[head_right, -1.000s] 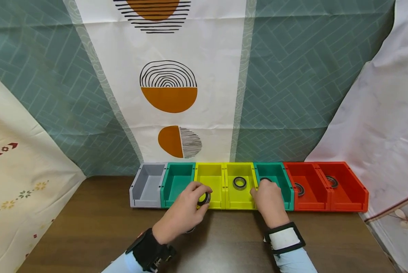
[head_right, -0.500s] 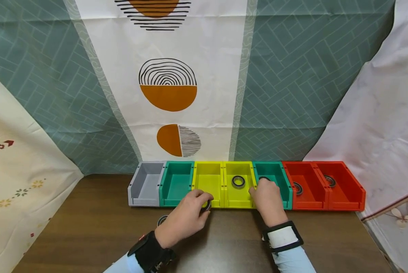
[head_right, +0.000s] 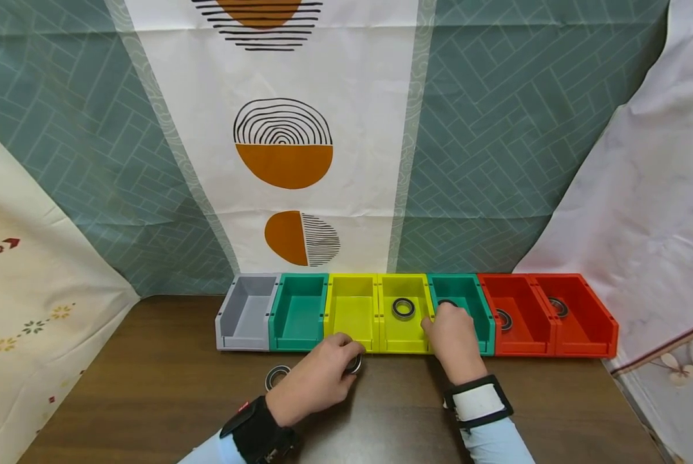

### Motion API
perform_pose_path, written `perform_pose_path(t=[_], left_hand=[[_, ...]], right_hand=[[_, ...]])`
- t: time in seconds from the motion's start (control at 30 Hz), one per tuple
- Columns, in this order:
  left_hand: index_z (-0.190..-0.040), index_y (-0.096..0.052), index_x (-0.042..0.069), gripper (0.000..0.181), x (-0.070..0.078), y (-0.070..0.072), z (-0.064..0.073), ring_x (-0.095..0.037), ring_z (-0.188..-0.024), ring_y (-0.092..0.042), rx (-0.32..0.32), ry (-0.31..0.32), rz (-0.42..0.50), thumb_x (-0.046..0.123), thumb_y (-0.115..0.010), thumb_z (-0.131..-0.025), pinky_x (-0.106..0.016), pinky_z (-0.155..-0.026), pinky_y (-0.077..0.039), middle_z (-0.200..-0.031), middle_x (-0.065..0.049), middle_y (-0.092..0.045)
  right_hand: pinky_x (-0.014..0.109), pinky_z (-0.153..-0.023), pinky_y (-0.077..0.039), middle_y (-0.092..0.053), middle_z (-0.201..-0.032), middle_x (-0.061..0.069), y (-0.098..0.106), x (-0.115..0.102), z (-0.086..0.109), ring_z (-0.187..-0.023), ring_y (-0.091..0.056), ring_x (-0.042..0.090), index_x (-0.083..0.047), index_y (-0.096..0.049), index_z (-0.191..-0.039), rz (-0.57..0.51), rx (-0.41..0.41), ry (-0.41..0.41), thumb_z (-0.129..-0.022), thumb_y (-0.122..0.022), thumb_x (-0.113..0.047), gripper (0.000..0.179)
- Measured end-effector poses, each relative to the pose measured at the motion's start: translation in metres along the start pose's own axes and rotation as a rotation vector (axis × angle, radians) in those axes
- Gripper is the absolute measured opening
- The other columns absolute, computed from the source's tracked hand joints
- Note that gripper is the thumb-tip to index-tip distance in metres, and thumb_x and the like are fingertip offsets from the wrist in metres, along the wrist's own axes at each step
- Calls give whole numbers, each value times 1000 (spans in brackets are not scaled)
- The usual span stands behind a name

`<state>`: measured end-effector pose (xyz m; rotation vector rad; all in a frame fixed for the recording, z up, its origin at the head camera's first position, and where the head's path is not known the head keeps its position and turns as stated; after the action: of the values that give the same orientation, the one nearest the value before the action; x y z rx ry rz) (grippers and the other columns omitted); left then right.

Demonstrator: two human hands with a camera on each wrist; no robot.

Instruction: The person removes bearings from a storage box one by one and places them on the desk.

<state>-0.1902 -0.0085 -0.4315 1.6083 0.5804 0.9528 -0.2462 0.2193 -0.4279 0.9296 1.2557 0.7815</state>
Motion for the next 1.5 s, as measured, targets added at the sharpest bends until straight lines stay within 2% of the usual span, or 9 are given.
perform_pose_path(t=[0.27,0.57,0.8,1.3,1.5], left_hand=[[-116,-60,21,36,-1,-9,-1,-7,-84,-50,-76,7,6,22,-70,-82,-23,-79,-52,-105,1,-58],[-114,-62,20,35,0,-15,0,-6,-81,-50,-86,-21,-27,20,-71,-80,-21,-74,-51,-99,2,-58],[-110,-61,20,30,0,-19,0,-5,-74,-48,-130,-28,-13,19,-69,-81,-20,-67,-48,-92,3,-56],[-110,-62,19,30,3,-20,4,-8,-79,-49,-171,-38,-45,18,-69,-82,-23,-71,-50,-94,1,-58],[-110,-62,20,30,3,-21,5,-9,-81,-49,-181,-29,-32,18,-70,-81,-24,-72,-50,-95,2,-59]], right_hand=[[23,-47,-43,-52,-67,10,0,-1,-1,-58,-51,20,6,-59,-99,4,13,13,-89,-60,-28,35],[22,-46,-44,-52,-66,10,1,-2,0,-57,-52,20,6,-59,-101,-1,5,5,-88,-60,-29,37],[25,-45,-40,-47,-62,9,2,-3,0,-54,-50,20,5,-59,-91,3,43,28,-87,-60,-27,32],[24,-44,-41,-47,-61,8,3,-3,2,-52,-50,19,5,-59,-91,2,38,20,-87,-61,-27,32],[24,-45,-40,-46,-60,8,2,-2,2,-52,-49,19,5,-59,-92,7,39,19,-87,-61,-27,32]])
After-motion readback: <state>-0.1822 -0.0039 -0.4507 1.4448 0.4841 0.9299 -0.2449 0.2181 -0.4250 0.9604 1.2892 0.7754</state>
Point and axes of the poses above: each hand's wrist, its own z-axis away from the middle knuckle, its own y-axis out of the back of the hand, x = y × z, the point moved 4 cm from there along -z, towards the middle knuckle
